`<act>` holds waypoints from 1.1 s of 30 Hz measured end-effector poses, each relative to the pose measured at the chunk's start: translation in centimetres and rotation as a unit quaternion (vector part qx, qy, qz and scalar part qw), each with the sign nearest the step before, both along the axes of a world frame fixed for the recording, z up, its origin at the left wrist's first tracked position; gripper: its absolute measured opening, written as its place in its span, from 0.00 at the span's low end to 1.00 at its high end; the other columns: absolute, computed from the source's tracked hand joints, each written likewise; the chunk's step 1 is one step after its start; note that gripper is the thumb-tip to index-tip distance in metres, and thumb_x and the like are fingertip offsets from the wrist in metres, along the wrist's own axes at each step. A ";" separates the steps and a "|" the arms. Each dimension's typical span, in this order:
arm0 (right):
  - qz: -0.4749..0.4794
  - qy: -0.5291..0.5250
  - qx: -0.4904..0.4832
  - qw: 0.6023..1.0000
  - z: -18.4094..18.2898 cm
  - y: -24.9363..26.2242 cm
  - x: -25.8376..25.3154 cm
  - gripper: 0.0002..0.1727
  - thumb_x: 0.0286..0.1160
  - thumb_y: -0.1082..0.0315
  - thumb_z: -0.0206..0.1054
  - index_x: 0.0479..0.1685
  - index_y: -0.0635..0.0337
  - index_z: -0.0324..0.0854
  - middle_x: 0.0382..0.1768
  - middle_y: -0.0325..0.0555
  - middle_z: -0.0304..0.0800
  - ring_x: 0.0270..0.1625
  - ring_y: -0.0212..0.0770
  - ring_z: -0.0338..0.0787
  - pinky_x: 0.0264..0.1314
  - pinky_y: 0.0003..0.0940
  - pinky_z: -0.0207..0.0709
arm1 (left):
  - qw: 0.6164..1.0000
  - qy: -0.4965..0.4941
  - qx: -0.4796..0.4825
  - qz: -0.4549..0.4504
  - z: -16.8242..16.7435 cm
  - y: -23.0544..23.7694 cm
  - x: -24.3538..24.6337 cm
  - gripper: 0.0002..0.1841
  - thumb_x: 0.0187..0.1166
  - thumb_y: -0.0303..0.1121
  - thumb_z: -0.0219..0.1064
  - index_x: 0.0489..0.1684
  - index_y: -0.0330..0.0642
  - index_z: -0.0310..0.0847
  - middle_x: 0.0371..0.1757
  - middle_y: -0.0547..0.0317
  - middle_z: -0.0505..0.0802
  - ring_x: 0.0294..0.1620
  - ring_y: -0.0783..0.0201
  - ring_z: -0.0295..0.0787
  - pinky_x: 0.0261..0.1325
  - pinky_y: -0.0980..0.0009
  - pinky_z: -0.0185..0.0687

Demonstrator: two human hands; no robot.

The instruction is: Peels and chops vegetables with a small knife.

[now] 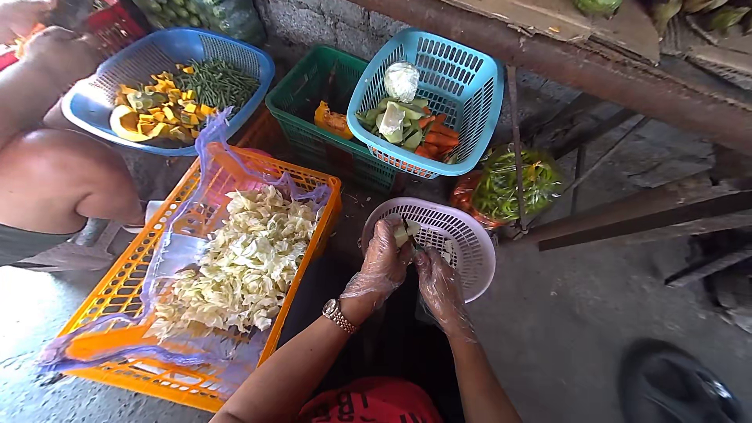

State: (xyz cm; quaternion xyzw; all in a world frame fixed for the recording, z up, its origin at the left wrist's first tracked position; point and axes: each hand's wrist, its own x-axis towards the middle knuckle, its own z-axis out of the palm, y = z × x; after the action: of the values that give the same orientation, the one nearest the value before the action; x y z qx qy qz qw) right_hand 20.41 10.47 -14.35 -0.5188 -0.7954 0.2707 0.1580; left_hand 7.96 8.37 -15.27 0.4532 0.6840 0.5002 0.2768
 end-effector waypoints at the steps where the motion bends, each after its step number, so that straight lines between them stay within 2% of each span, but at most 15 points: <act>1: -0.003 -0.008 -0.009 1.000 0.0 0.4 -0.1 0.27 0.92 0.56 0.49 0.63 0.72 0.82 0.46 0.65 0.92 0.50 0.62 0.93 0.55 0.57 0.81 | 1.000 0.006 0.006 -0.001 -0.1 0.0 0.2 0.25 0.71 0.22 0.71 0.66 0.21 0.69 0.55 0.33 0.88 0.55 0.53 0.89 0.64 0.60 0.83; 3: -0.007 -0.015 -0.011 1.000 -0.3 0.8 0.0 0.27 0.92 0.55 0.48 0.63 0.73 0.81 0.46 0.65 0.92 0.51 0.62 0.93 0.56 0.58 0.81 | 1.000 0.019 0.006 -0.010 -0.2 -0.3 0.4 0.26 0.71 0.24 0.71 0.67 0.21 0.70 0.56 0.32 0.88 0.57 0.52 0.89 0.66 0.59 0.83; 7: -0.009 -0.016 0.001 1.000 -0.9 0.5 0.2 0.28 0.92 0.54 0.49 0.61 0.73 0.82 0.44 0.65 0.92 0.47 0.63 0.93 0.52 0.59 0.82 | 1.000 -0.006 0.008 -0.009 -0.9 -0.4 0.4 0.26 0.71 0.24 0.71 0.67 0.20 0.70 0.57 0.33 0.88 0.58 0.53 0.89 0.67 0.61 0.82; 11: -0.011 -0.023 -0.023 0.999 -1.1 0.6 0.0 0.28 0.93 0.55 0.47 0.66 0.73 0.80 0.48 0.66 0.91 0.53 0.63 0.92 0.57 0.59 0.80 | 1.000 -0.016 -0.002 -0.011 -1.2 -0.5 0.6 0.25 0.72 0.24 0.71 0.66 0.20 0.70 0.56 0.34 0.88 0.56 0.54 0.89 0.66 0.62 0.83; 14: -0.018 -0.026 -0.027 0.999 -1.9 0.4 0.4 0.28 0.93 0.55 0.47 0.65 0.72 0.80 0.48 0.65 0.92 0.52 0.62 0.92 0.57 0.59 0.80 | 0.999 -0.029 0.007 -0.011 -1.6 -0.5 0.5 0.26 0.71 0.23 0.71 0.66 0.20 0.69 0.55 0.33 0.88 0.56 0.55 0.89 0.65 0.63 0.83; 18: -0.056 -0.053 -0.120 0.990 -3.3 0.6 3.5 0.29 0.94 0.53 0.45 0.70 0.72 0.77 0.58 0.70 0.88 0.63 0.66 0.88 0.68 0.64 0.74 | 0.999 -0.030 0.012 0.018 -0.2 -0.3 -1.0 0.28 0.70 0.24 0.72 0.68 0.21 0.69 0.60 0.33 0.87 0.58 0.52 0.89 0.65 0.59 0.83; 21: -0.089 -0.027 -0.142 0.985 -4.0 -0.1 5.1 0.27 0.95 0.57 0.45 0.69 0.74 0.78 0.61 0.71 0.86 0.68 0.65 0.85 0.73 0.62 0.70 | 0.997 -0.029 0.050 -0.042 0.0 -0.3 -1.4 0.24 0.70 0.22 0.71 0.65 0.23 0.71 0.56 0.37 0.89 0.57 0.56 0.89 0.64 0.62 0.84; 23: -0.113 -0.002 -0.154 0.982 -4.0 -0.2 5.8 0.26 0.95 0.59 0.45 0.68 0.74 0.78 0.63 0.71 0.85 0.70 0.63 0.83 0.76 0.61 0.67 | 0.992 0.019 0.053 -0.111 0.7 -0.6 -1.7 0.24 0.72 0.23 0.70 0.66 0.22 0.73 0.57 0.34 0.89 0.59 0.52 0.89 0.68 0.59 0.83; 25: -0.127 0.035 -0.167 0.977 -4.4 -0.5 6.5 0.26 0.95 0.61 0.43 0.70 0.71 0.79 0.66 0.68 0.84 0.71 0.59 0.83 0.78 0.57 0.68 | 0.985 0.066 -0.002 -0.162 2.1 -0.7 -2.2 0.23 0.75 0.24 0.69 0.68 0.24 0.74 0.63 0.33 0.87 0.64 0.47 0.87 0.71 0.56 0.80; 26: -0.134 0.059 -0.167 0.975 -4.7 -0.6 6.7 0.26 0.94 0.61 0.42 0.70 0.71 0.79 0.64 0.67 0.85 0.68 0.57 0.84 0.75 0.56 0.71 | 0.978 0.093 -0.046 -0.179 2.9 -0.7 -2.5 0.23 0.76 0.24 0.67 0.71 0.28 0.75 0.67 0.34 0.85 0.66 0.46 0.86 0.72 0.54 0.79; 28: -0.153 0.084 -0.154 0.972 -4.6 -1.0 6.6 0.26 0.94 0.59 0.42 0.70 0.72 0.76 0.54 0.65 0.87 0.55 0.52 0.86 0.64 0.50 0.76 | 0.954 0.157 -0.143 -0.214 4.3 -0.4 -3.2 0.24 0.79 0.24 0.63 0.77 0.36 0.72 0.74 0.35 0.80 0.67 0.42 0.85 0.69 0.49 0.80; 30: -0.171 0.104 -0.114 0.973 -3.1 -1.3 5.6 0.28 0.92 0.54 0.48 0.71 0.72 0.74 0.44 0.57 0.84 0.44 0.40 0.82 0.54 0.40 0.77 | 0.922 0.213 -0.204 -0.249 4.8 -0.2 -4.0 0.26 0.80 0.22 0.62 0.80 0.37 0.67 0.76 0.32 0.77 0.65 0.36 0.85 0.63 0.43 0.82; 31: -0.165 0.120 -0.093 0.974 -1.6 -1.8 4.6 0.27 0.89 0.57 0.55 0.69 0.77 0.74 0.46 0.61 0.86 0.45 0.39 0.84 0.56 0.38 0.78 | 0.905 0.237 -0.229 -0.268 4.7 -0.2 -4.6 0.27 0.78 0.20 0.64 0.79 0.36 0.67 0.75 0.30 0.77 0.64 0.33 0.84 0.61 0.40 0.82; 33: -0.087 0.163 -0.046 0.982 0.6 -3.1 2.8 0.20 0.81 0.65 0.64 0.54 0.80 0.80 0.40 0.49 0.87 0.42 0.19 0.82 0.52 0.18 0.76 | 0.877 0.260 -0.275 -0.297 3.9 -1.1 -5.6 0.27 0.77 0.19 0.65 0.77 0.36 0.69 0.71 0.28 0.79 0.64 0.30 0.83 0.59 0.36 0.81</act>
State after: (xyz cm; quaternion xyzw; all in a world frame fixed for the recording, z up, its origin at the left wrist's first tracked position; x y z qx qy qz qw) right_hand 23.16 7.41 -13.74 -0.5417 -0.6978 0.3725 0.2844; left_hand 2.32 7.26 -11.38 0.6540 0.6749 0.0502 0.3380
